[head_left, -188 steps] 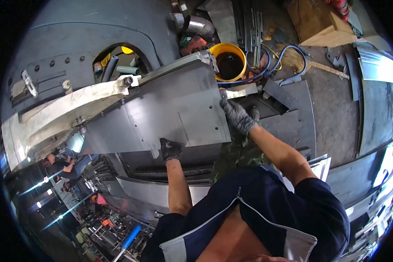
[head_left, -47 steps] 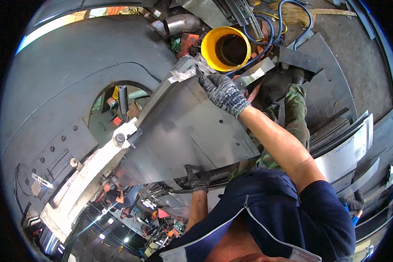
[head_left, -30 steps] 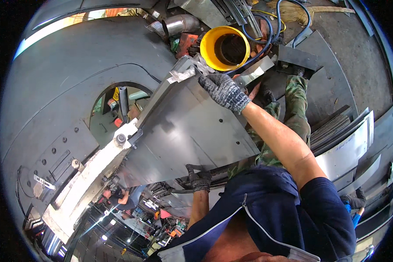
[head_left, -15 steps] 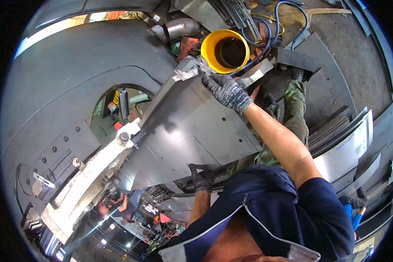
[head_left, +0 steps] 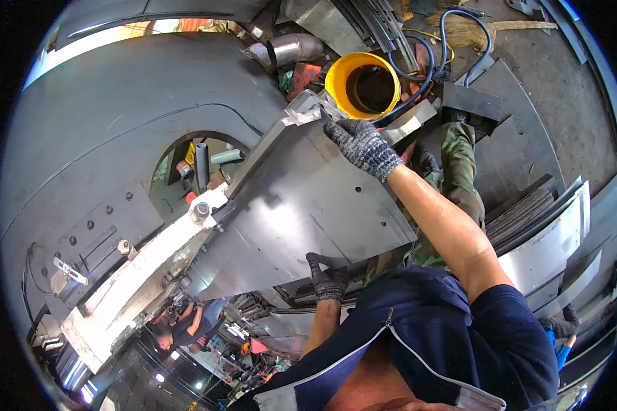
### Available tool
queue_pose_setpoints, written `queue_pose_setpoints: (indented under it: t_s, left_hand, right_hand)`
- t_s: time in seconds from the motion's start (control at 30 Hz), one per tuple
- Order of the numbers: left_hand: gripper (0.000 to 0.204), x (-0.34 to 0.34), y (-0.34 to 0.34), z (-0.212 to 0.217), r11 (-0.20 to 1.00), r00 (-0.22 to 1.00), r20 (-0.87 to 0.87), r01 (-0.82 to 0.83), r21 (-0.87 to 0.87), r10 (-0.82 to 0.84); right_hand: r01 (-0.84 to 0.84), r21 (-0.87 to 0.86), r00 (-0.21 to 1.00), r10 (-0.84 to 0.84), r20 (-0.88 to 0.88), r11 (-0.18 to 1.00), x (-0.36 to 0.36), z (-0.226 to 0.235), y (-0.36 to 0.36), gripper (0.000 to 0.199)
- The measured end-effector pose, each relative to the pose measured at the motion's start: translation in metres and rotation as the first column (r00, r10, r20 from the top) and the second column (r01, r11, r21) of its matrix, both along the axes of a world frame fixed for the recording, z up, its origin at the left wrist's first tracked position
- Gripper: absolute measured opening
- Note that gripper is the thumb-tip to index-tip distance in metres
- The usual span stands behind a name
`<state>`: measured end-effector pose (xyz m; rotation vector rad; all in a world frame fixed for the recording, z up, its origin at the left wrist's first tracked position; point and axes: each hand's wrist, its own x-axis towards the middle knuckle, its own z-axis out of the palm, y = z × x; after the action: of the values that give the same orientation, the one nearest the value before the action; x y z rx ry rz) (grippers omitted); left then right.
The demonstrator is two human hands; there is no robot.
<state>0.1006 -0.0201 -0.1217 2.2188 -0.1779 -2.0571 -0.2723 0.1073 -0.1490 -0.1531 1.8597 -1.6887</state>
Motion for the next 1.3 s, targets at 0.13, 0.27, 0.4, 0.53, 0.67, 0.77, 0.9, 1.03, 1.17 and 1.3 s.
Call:
queue_pose_setpoints:
  t_s: [0.13, 0.27, 0.4, 0.53, 0.67, 0.77, 0.9, 1.03, 1.17, 1.3]
  left_hand:
    - [0.095, 0.073, -0.037, -0.033, 0.613, 0.65, -0.054, -0.682, 0.4, 0.758]
    - [0.082, 0.025, -0.01, -0.012, 0.999, 0.999, 0.035, -0.039, -0.029, 0.04]
    - [0.067, -0.019, 0.01, 0.012, 0.999, 0.989, 0.147, 0.027, -0.04, -0.021]
    - [0.074, 0.005, -0.008, -0.025, 0.999, 0.999, -0.01, -0.03, -0.04, 0.03]
    - [0.067, -0.02, 0.006, -0.013, 0.999, 0.996, 0.086, 0.014, -0.04, -0.011]
    - [0.053, -0.02, 0.012, -0.003, 0.995, 0.995, 0.028, -0.1, -0.006, 0.101]
    - [0.053, -0.008, 0.008, -0.01, 0.99, 0.991, 0.02, -0.131, -0.047, 0.132]
    - [0.052, -0.05, 0.02, 0.018, 0.975, 0.973, 0.07, -0.214, -0.065, 0.218]
    - [0.051, -0.02, 0.009, 0.003, 0.98, 0.976, 0.106, -0.18, -0.08, 0.188]
    - [0.049, -0.031, 0.014, 0.004, 0.971, 0.963, 0.15, -0.207, -0.123, 0.224]
  right_hand:
    - [0.022, -0.009, 1.0, -0.022, -0.016, 1.0, 0.003, 0.001, -0.002, 0.04]
    - [0.019, -0.002, 1.0, -0.019, -0.006, 1.0, 0.005, -0.003, -0.003, 0.04]
    - [0.004, 0.018, 1.0, -0.003, -0.012, 1.0, 0.002, -0.004, -0.002, 0.04]
    - [0.044, 0.074, 0.996, -0.039, -0.077, 0.996, 0.004, -0.002, -0.001, 0.041]
    - [-0.075, 0.072, 0.995, 0.08, -0.064, 0.995, -0.007, -0.013, 0.006, 0.04]
    - [0.024, 0.23, 0.991, 0.006, -0.131, 0.973, -0.043, 0.017, 0.026, 0.035]
    - [-0.001, -0.14, 0.883, -0.065, -0.465, 0.99, -0.077, 0.016, 0.006, 0.032]
    - [-0.21, -0.075, 0.906, 0.165, -0.39, 0.975, -0.088, -0.009, -0.017, 0.041]
    - [-0.238, -0.035, 0.926, 0.216, -0.311, 0.971, -0.088, -0.002, -0.014, 0.042]
    - [-0.233, -0.047, 0.88, 0.19, -0.436, 0.971, -0.084, -0.012, -0.019, 0.041]
